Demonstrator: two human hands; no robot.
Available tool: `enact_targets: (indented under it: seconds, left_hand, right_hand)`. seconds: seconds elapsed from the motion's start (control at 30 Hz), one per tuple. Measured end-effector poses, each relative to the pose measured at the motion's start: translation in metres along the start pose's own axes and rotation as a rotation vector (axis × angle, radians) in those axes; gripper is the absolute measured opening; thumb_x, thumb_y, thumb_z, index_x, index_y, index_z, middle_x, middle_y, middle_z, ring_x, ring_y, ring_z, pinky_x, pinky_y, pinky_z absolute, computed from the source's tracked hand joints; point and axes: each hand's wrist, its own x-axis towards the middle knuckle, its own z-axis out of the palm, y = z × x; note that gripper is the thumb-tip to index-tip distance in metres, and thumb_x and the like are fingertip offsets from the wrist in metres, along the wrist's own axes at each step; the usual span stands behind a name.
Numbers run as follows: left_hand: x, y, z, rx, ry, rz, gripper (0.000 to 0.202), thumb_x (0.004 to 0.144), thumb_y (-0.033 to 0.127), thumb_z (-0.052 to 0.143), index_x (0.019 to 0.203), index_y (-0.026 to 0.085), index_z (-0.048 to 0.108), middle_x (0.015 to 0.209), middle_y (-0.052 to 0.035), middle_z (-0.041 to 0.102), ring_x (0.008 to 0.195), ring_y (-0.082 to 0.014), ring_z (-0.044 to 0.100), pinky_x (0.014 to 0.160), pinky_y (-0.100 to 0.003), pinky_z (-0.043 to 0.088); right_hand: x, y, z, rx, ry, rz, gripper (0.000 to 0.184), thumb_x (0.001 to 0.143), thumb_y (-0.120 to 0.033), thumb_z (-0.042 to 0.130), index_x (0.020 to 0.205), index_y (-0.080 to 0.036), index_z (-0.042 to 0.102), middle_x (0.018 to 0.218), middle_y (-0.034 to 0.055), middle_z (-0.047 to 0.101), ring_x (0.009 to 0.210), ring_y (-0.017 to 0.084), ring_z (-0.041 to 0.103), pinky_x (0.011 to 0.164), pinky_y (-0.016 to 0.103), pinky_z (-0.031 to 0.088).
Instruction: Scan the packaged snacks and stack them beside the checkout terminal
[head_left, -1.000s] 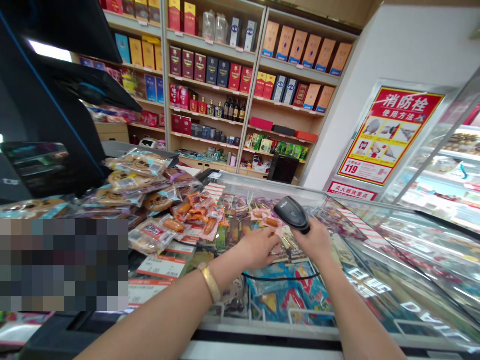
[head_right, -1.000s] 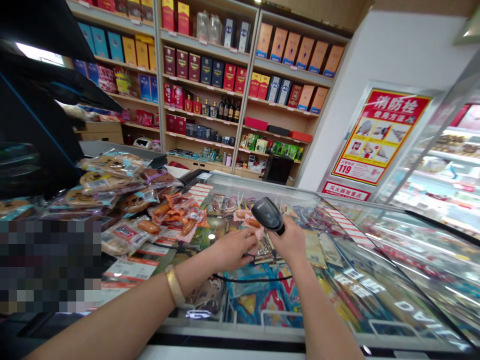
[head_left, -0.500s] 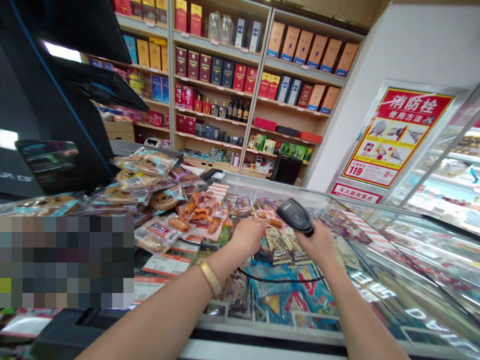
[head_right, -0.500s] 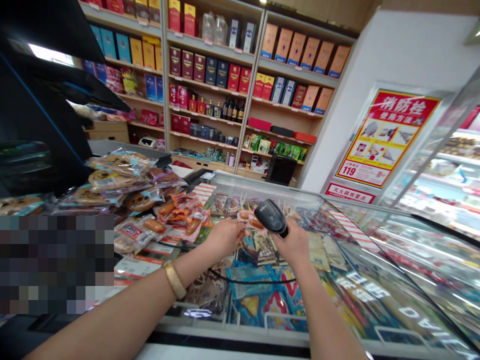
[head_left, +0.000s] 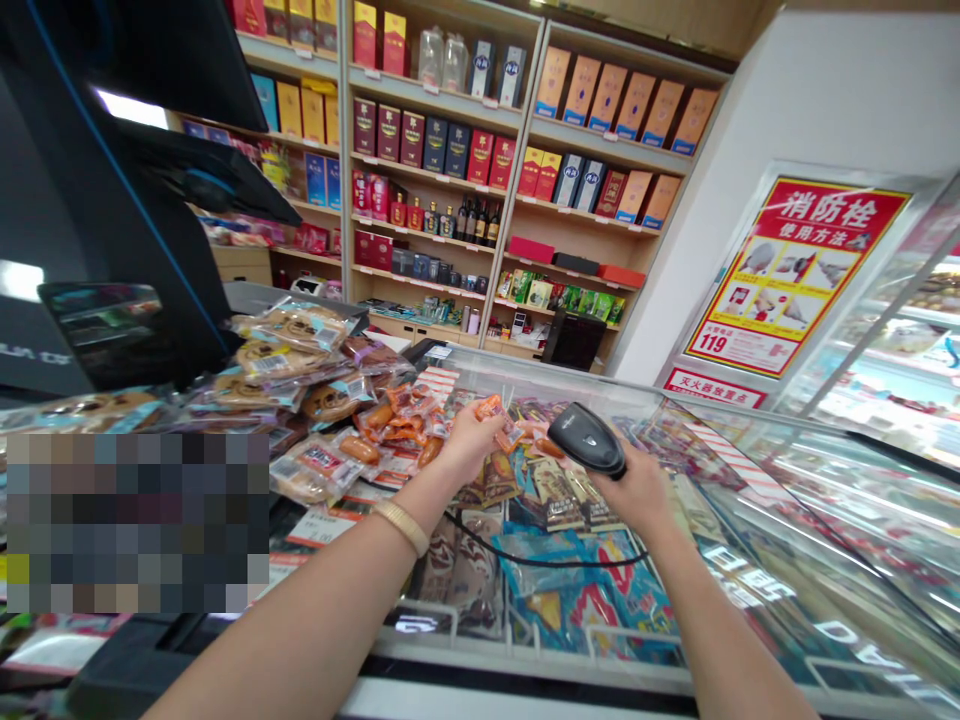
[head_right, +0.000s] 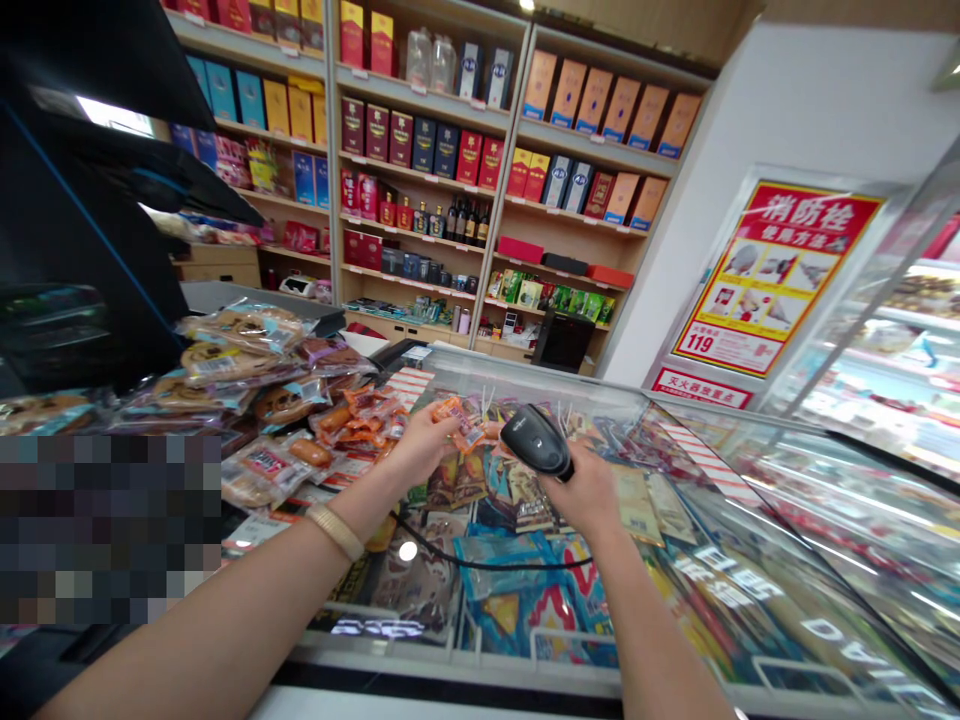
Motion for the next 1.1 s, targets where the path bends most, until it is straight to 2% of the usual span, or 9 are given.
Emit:
enact_targets:
  seconds: [0.07, 0.17, 0.37, 0.63, 0.77, 0.87, 0.93, 1.03, 1.1]
  left_hand:
    - [-0.002, 0.002, -0.001, -0.133, -0.029, -0.037, 0.027, 0.062, 0.013, 0.070, 0.083, 0.018, 0.054, 0.070, 0.0027, 0.060, 0.066, -0.0127, 0.062, 0.066, -0.030, 0.055]
    - [-0.004, 0.003, 0.000, -0.179, -0.021, -0.015, 0.029, 0.061, 0.013, 0.074, 0.081, 0.018, 0.054, 0.071, 0.0032, 0.060, 0.067, -0.0123, 0.063, 0.068, -0.032, 0.057]
    - [-0.002, 0.003, 0.002, -0.187, 0.003, 0.005, 0.026, 0.061, 0.009, 0.070, 0.082, 0.017, 0.057, 0.071, 0.0028, 0.059, 0.068, -0.0115, 0.061, 0.064, -0.028, 0.057]
    - [-0.005, 0.005, 0.003, -0.160, 0.000, 0.024, 0.026, 0.060, 0.014, 0.073, 0.080, 0.016, 0.057, 0.072, 0.0019, 0.060, 0.067, -0.0117, 0.061, 0.065, -0.029, 0.056]
    - [-0.001, 0.000, 0.004, -0.129, -0.004, 0.043, 0.025, 0.061, 0.017, 0.071, 0.082, 0.017, 0.056, 0.073, 0.0021, 0.059, 0.066, -0.0121, 0.060, 0.066, -0.028, 0.054]
    - [0.003, -0.001, 0.001, 0.055, 0.106, 0.185, 0.026, 0.068, 0.013, 0.061, 0.094, 0.018, 0.055, 0.078, 0.0013, 0.058, 0.069, -0.0134, 0.059, 0.070, -0.029, 0.052]
    - [0.004, 0.007, -0.004, 0.324, 0.217, 0.368, 0.030, 0.073, 0.009, 0.053, 0.101, 0.019, 0.054, 0.085, -0.0019, 0.059, 0.081, -0.0169, 0.061, 0.080, -0.033, 0.051]
    - [0.004, 0.030, -0.020, 0.800, 0.395, 0.602, 0.035, 0.077, 0.007, 0.048, 0.110, 0.018, 0.056, 0.109, -0.0106, 0.057, 0.107, -0.0242, 0.057, 0.096, -0.040, 0.044]
    - [0.004, 0.047, -0.033, 1.045, 0.543, 0.601, 0.037, 0.080, 0.011, 0.048, 0.115, 0.017, 0.057, 0.120, -0.0155, 0.051, 0.113, -0.0293, 0.054, 0.097, -0.045, 0.042]
  right_hand:
    - [0.000, -0.003, -0.001, 0.038, -0.059, -0.072, 0.025, 0.075, -0.038, 0.055, 0.086, -0.020, 0.068, 0.082, 0.0078, 0.072, 0.076, 0.023, 0.066, 0.067, 0.029, 0.046]
    - [-0.001, -0.010, -0.003, 0.018, -0.140, -0.138, 0.021, 0.078, -0.036, 0.055, 0.085, -0.020, 0.067, 0.081, 0.0070, 0.071, 0.074, 0.022, 0.064, 0.067, 0.029, 0.045]
    - [-0.001, -0.019, -0.005, -0.023, -0.230, -0.109, 0.019, 0.080, -0.034, 0.058, 0.089, -0.022, 0.069, 0.082, 0.0054, 0.071, 0.074, 0.020, 0.064, 0.067, 0.027, 0.043]
    - [0.000, -0.020, -0.006, -0.038, -0.254, -0.089, 0.018, 0.079, -0.032, 0.059, 0.091, -0.023, 0.070, 0.084, 0.0050, 0.072, 0.076, 0.020, 0.066, 0.066, 0.026, 0.043]
    - [-0.001, -0.019, -0.005, -0.019, -0.234, -0.094, 0.018, 0.078, -0.032, 0.060, 0.090, -0.023, 0.069, 0.083, 0.0047, 0.072, 0.075, 0.020, 0.065, 0.066, 0.026, 0.043]
    - [-0.001, -0.017, -0.004, -0.011, -0.194, -0.107, 0.018, 0.078, -0.033, 0.060, 0.089, -0.022, 0.069, 0.080, 0.0047, 0.071, 0.071, 0.019, 0.063, 0.065, 0.027, 0.042]
    - [-0.001, -0.015, -0.003, -0.015, -0.171, -0.107, 0.016, 0.078, -0.033, 0.058, 0.086, -0.022, 0.068, 0.078, 0.0044, 0.070, 0.069, 0.019, 0.062, 0.064, 0.027, 0.042]
    - [-0.001, -0.014, -0.003, -0.021, -0.145, -0.102, 0.015, 0.078, -0.033, 0.057, 0.082, -0.022, 0.067, 0.076, 0.0042, 0.069, 0.068, 0.019, 0.062, 0.062, 0.026, 0.041]
    - [-0.001, -0.014, -0.003, -0.024, -0.135, -0.102, 0.014, 0.078, -0.033, 0.057, 0.082, -0.022, 0.066, 0.075, 0.0042, 0.068, 0.068, 0.019, 0.061, 0.062, 0.026, 0.040]
